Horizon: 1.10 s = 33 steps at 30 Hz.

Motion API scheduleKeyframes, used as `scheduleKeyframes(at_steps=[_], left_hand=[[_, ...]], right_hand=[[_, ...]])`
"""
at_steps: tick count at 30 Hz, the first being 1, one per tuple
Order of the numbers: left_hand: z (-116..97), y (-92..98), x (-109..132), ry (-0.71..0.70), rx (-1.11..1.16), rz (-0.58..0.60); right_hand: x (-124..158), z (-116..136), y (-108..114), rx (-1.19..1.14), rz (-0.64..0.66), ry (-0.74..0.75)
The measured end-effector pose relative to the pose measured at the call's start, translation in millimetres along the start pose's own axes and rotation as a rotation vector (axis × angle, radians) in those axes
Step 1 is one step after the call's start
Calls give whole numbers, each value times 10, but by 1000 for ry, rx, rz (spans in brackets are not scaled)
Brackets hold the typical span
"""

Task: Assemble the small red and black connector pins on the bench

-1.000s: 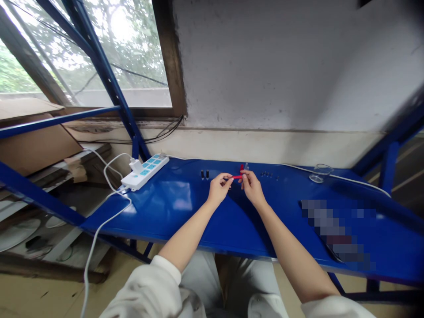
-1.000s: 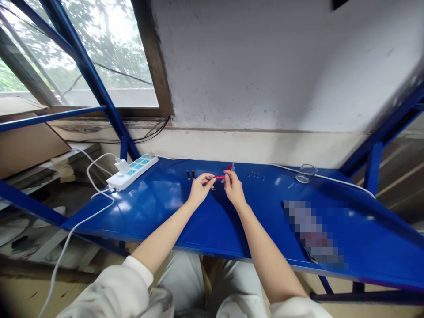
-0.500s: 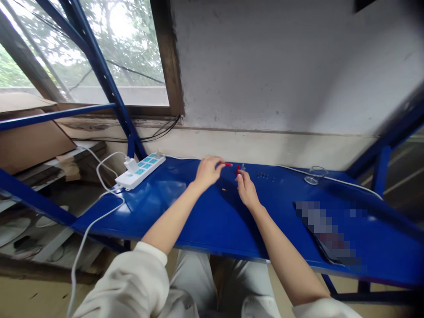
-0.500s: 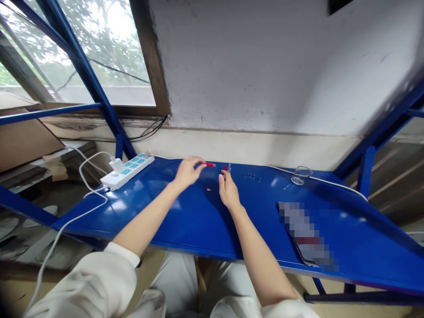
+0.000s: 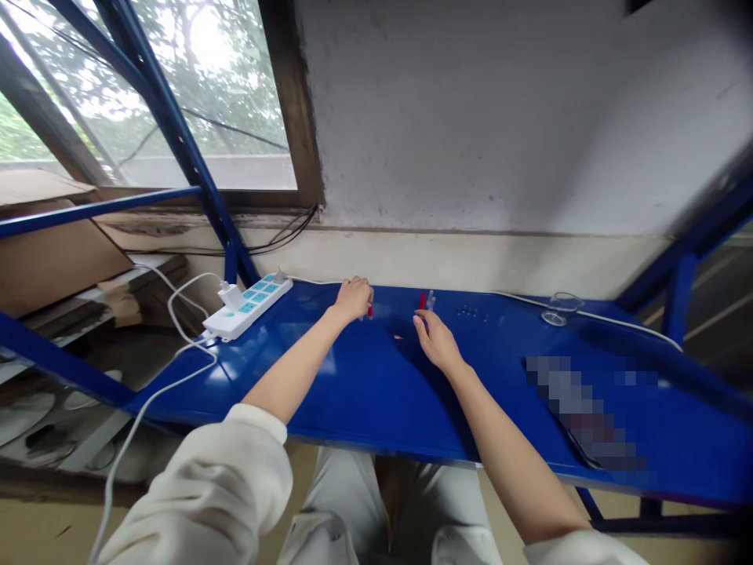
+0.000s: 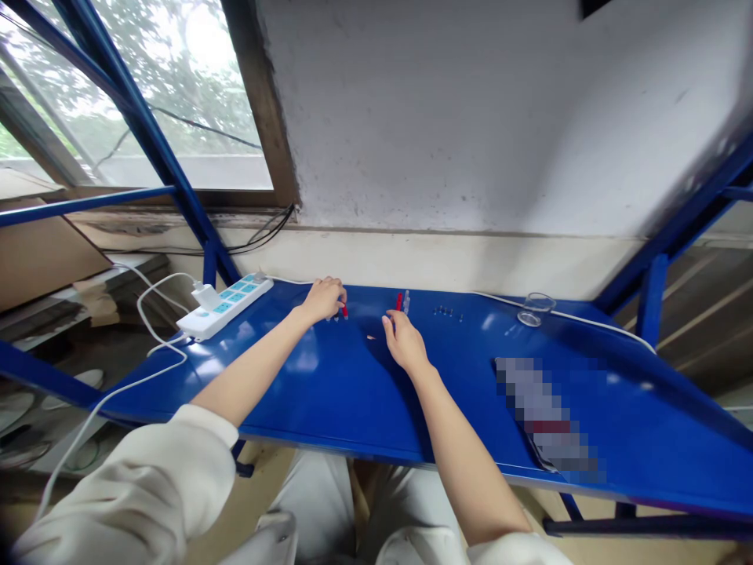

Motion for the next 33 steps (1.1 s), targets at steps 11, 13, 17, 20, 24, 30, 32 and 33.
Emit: scheduleKeyframes(at_steps=[11, 13, 17, 20, 24, 30, 32, 33], left_hand=[[2, -27, 3, 16, -50, 19], [14, -33, 0, 30, -49, 33], [42, -49, -7, 46, -37, 45], [68, -59, -11, 52, -30, 45], [73, -17, -6, 74, -11, 47], [-342, 154, 26, -65, 229, -216], [-558, 60, 31, -128, 298, -210], [-652, -22, 27, -136, 315, -188]], right_hand=[[3, 0, 11, 16, -1, -8], [5, -1, 17, 19, 2, -15], [3, -12, 11, 23, -2, -16], [-2, -23, -1, 35, -8, -13], [-9, -32, 10, 76, -8, -16], [-9, -149, 32, 303, 24, -148], [-2, -200, 18, 384, 36, -191], [2, -223, 4, 406, 44, -207]])
Point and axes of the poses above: each hand's wrist, its own x-axis away from the middle knuckle, its own y-axis out of the back of the hand, z = x × y, the point moved 5 cm from there along -x, towards the middle knuckle, and after that the axes turned 1 degree about -z, right-handed, at the moved point
